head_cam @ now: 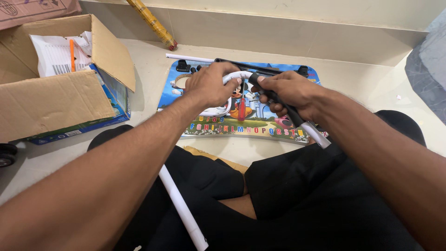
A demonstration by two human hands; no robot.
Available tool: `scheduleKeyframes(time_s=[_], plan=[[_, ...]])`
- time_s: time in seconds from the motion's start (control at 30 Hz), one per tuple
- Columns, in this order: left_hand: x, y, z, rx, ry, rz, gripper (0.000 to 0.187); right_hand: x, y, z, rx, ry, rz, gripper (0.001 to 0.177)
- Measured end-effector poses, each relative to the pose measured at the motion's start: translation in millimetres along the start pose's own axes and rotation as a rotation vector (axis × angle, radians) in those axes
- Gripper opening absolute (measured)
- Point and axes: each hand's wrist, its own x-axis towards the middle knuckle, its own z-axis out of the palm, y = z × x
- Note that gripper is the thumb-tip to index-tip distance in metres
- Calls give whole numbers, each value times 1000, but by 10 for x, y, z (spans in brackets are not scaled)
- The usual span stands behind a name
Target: The person assembles a white tubular frame by inserting black rubber sleeves onto the ends of the white pipes. They connect the pipes together to form a rectangular structure and then slide the sleeves over the joints to secure them.
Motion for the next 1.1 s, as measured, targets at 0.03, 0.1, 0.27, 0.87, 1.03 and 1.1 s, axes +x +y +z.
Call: scheduleKeyframes(time_s=[0.03, 0.1, 0.27, 0.87, 1.03, 1.1], plan=[[-9, 0, 14, 0, 190, 107, 32, 9, 13, -20, 32, -8, 16, 31], [-31, 16, 62, 0, 568, 322, 32, 35, 37, -84, 117, -37, 20, 31], [-84, 206, 339, -570, 409, 56, 26, 160, 74, -266, 379, -62, -11, 36], [410, -183, 775, -1917, 230, -366, 37, 170, 452, 81, 657, -149, 111, 39], [129, -341, 847, -1923, 193, -397, 35, 11, 574, 312, 538, -74, 93, 38], [41, -393, 861, -1896, 194, -381, 35, -25, 605, 386, 511, -57, 103, 37]])
